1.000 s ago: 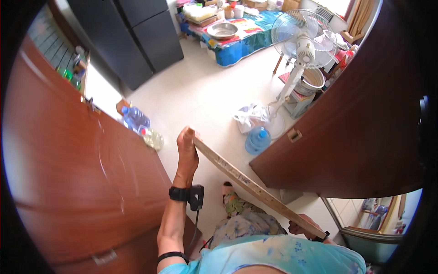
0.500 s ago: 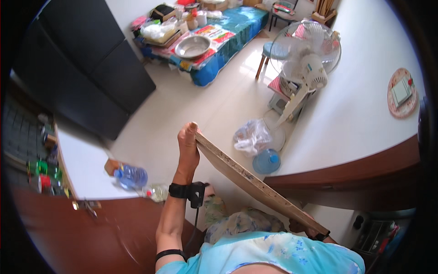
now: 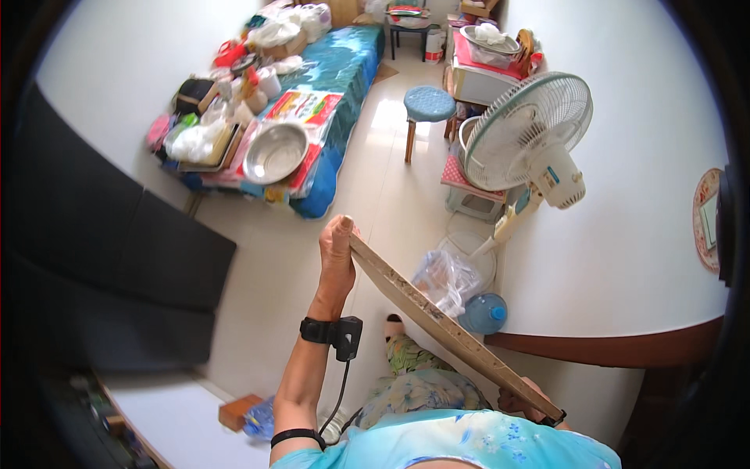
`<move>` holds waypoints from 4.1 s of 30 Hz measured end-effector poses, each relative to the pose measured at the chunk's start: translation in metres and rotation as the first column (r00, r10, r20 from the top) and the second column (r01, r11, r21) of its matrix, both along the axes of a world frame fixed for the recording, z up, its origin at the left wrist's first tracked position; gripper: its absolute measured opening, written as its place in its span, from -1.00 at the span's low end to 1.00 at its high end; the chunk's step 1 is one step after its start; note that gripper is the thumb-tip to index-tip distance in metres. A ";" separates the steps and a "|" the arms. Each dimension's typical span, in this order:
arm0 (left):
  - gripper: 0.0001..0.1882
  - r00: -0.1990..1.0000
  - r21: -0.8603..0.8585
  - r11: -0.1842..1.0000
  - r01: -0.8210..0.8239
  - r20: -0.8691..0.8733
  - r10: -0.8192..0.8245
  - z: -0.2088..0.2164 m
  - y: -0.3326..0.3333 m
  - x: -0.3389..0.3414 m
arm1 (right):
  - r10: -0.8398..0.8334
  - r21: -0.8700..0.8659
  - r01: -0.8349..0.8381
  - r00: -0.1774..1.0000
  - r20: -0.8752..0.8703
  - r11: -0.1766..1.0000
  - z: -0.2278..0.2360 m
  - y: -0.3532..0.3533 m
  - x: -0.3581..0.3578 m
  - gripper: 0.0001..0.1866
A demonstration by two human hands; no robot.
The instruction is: The person carries a wooden board to the kitchen, checks flatbread cooking in a pan, and later cleans a bed surface with a brush.
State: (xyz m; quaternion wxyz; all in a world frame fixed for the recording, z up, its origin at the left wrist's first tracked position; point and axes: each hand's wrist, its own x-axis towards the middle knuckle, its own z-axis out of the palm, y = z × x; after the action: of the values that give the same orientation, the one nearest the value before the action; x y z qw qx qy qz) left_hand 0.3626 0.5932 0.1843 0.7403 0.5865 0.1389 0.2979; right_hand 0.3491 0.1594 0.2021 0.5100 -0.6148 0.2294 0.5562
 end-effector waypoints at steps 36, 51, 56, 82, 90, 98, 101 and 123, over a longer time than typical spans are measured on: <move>-0.48 0.880 0.093 0.887 0.452 0.117 -0.461 0.116 0.446 0.667 | -0.437 0.442 0.539 0.842 -0.316 0.718 -0.085 0.504 0.458 -0.74; -0.52 0.777 0.410 0.863 0.294 0.423 -0.466 0.285 0.627 0.865 | -0.273 0.846 0.495 0.857 -0.437 0.197 -0.132 0.719 0.784 -0.65; -0.62 0.717 0.355 0.867 0.349 0.494 -0.492 0.319 0.669 0.926 | -0.261 0.863 0.446 0.885 -0.385 0.236 -0.125 0.800 0.895 -0.73; -0.52 0.873 0.599 0.794 -0.108 0.439 -0.212 0.314 0.892 1.388 | -0.082 0.874 0.335 0.941 -0.328 0.352 -0.099 1.071 1.457 -0.71; -0.28 0.927 0.582 0.759 -0.294 0.366 0.078 0.306 1.028 1.501 | 0.061 0.904 0.231 0.961 -0.270 0.359 -0.049 1.192 1.588 -0.73; -0.28 0.956 0.440 0.859 -0.261 0.242 0.167 0.279 1.122 1.599 | 0.021 0.700 0.347 0.888 -0.459 0.624 -0.095 1.291 1.722 -0.66; -0.31 0.936 0.421 0.843 -0.336 0.246 0.251 0.265 1.151 1.637 | 0.032 0.632 0.370 0.847 -0.530 0.681 -0.104 1.320 1.763 -0.57; -0.30 0.910 0.288 0.864 -0.412 0.174 0.376 0.126 1.312 1.690 | 0.254 0.328 -0.180 0.947 -0.197 0.927 -0.113 1.397 1.897 -0.57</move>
State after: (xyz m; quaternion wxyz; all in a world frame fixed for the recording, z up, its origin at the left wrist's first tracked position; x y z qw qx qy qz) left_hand 2.0523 1.9049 0.3103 0.5657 0.6397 0.1645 0.4937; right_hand 2.2466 1.5564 0.0887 0.5029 -0.4796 0.1298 0.7073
